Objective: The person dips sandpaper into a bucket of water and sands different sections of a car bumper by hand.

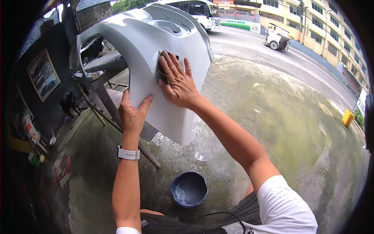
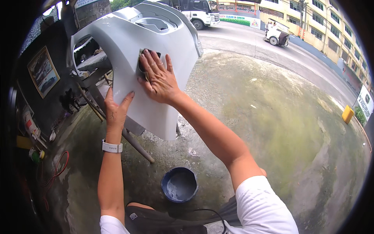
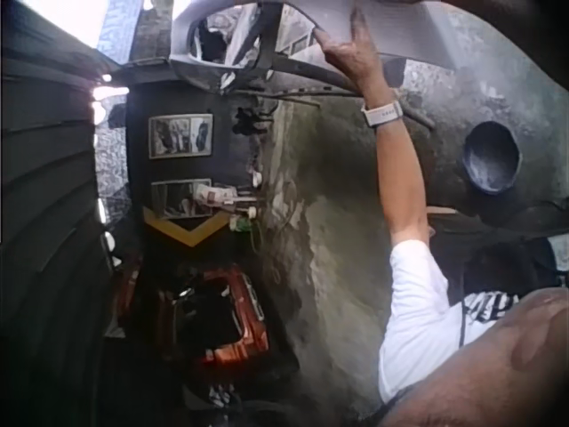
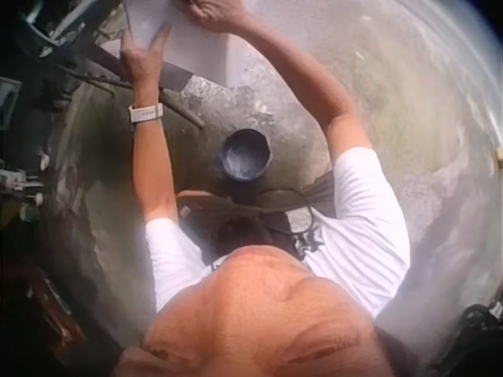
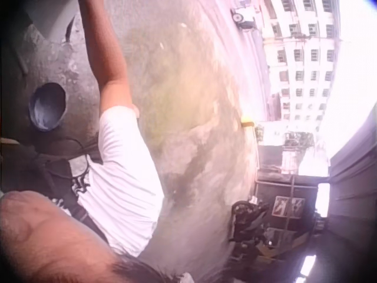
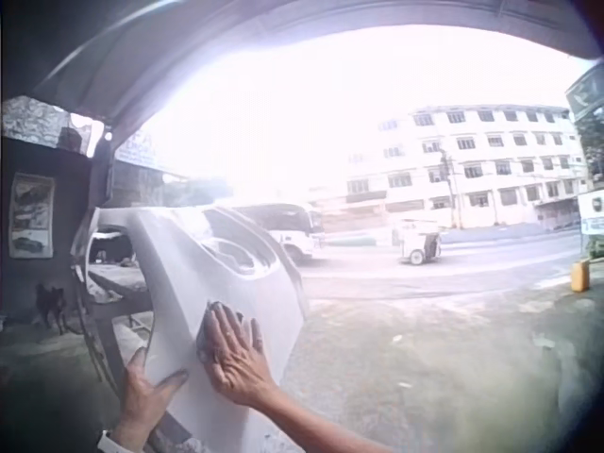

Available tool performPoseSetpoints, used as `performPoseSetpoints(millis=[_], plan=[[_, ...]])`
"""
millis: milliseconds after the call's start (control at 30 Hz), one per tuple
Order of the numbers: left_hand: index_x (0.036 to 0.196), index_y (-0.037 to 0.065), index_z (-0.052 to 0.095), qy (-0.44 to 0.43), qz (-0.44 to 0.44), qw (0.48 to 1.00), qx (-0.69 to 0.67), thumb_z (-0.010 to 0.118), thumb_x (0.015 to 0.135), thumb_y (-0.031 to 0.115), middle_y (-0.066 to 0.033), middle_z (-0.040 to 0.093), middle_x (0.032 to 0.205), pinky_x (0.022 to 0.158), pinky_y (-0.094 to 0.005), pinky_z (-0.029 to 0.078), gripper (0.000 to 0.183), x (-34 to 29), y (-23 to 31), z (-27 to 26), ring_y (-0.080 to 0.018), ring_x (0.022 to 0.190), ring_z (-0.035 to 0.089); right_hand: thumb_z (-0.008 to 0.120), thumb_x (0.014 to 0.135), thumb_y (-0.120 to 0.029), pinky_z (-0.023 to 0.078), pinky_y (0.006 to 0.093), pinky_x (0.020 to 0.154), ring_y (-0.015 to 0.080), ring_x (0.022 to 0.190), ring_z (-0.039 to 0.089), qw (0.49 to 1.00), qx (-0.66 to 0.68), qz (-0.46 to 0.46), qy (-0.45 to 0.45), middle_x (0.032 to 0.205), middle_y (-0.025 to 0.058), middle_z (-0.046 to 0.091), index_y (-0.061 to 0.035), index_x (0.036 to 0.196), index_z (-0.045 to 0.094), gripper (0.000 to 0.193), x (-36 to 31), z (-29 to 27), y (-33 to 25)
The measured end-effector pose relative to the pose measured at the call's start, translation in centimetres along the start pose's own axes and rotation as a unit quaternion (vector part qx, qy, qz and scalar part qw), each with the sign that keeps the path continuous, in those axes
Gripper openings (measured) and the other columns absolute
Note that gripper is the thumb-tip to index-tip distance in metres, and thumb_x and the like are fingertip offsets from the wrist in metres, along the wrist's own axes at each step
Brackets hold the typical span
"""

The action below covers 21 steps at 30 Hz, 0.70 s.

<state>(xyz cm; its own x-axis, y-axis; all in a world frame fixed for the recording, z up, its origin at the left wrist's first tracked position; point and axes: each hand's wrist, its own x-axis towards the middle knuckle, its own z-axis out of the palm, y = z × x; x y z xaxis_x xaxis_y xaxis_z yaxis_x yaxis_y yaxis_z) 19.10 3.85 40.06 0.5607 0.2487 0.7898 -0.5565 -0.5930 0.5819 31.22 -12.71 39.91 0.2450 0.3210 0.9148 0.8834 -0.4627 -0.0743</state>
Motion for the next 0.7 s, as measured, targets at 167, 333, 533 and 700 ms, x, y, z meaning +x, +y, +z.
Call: performPoseSetpoints(millis=[167, 333, 533, 700], plan=[[0.112, -0.002, 0.067, -0.017, 0.01, 1.0, -0.006, 0.084, 0.086, 0.009, -0.0126, 0.077, 0.099, 0.081, -0.0349, 0.056, 0.033, 0.0, 0.4, 0.3, -0.0211, 0.086, 0.072, 0.041, 0.105, -0.046, -0.008, 0.0539, 0.129, 0.027, 0.163, 0.01, 0.998, -0.019, 0.02, -0.064, 0.174, 0.0107, 0.022, -0.0115, 0.167, 0.023, 0.074, -9.9, -0.3, 1.4], [0.123, -0.001, 0.064, -0.06, -0.028, 0.997, -0.033, 0.08, 0.092, 0.009, -0.0078, 0.073, 0.112, 0.091, -0.0309, 0.053, 0.036, 0.1, 2.0, 0.1, -0.0153, 0.098, 0.066, 0.029, 0.108, -0.052, -0.008, 0.0535, 0.128, 0.0268, 0.162, 0.011, 0.998, -0.034, 0.045, -0.026, 0.175, 0.008, 0.02, -0.0126, 0.167, 0.022, 0.072, 6.7, -2.3, 4.3], [0.118, -0.002, 0.065, -0.052, -0.067, 0.995, -0.052, 0.082, 0.091, 0.011, -0.0089, 0.074, 0.107, 0.089, -0.0315, 0.053, 0.034, -0.2, 1.9, -0.2, -0.0162, 0.094, 0.067, 0.037, 0.107, -0.04, -0.006, 0.0523, 0.129, 0.0274, 0.163, 0.01, 0.998, -0.026, 0.058, -0.03, 0.175, 0.0109, 0.019, -0.0113, 0.167, 0.021, 0.069, -4.0, -0.5, 4.1], [0.121, -0.002, 0.064, -0.056, -0.042, 0.995, -0.072, 0.082, 0.091, 0.011, -0.0087, 0.073, 0.109, 0.09, -0.0319, 0.053, 0.038, 0.2, 1.4, 0.1, -0.0165, 0.097, 0.066, 0.048, 0.099, -0.019, 0.006, 0.0521, 0.129, 0.0336, 0.158, 0.026, 0.954, 0.145, 0.249, -0.081, 0.167, 0.0171, 0.035, -0.0042, 0.161, 0.035, 0.065, -22.1, -6.0, -1.4]])
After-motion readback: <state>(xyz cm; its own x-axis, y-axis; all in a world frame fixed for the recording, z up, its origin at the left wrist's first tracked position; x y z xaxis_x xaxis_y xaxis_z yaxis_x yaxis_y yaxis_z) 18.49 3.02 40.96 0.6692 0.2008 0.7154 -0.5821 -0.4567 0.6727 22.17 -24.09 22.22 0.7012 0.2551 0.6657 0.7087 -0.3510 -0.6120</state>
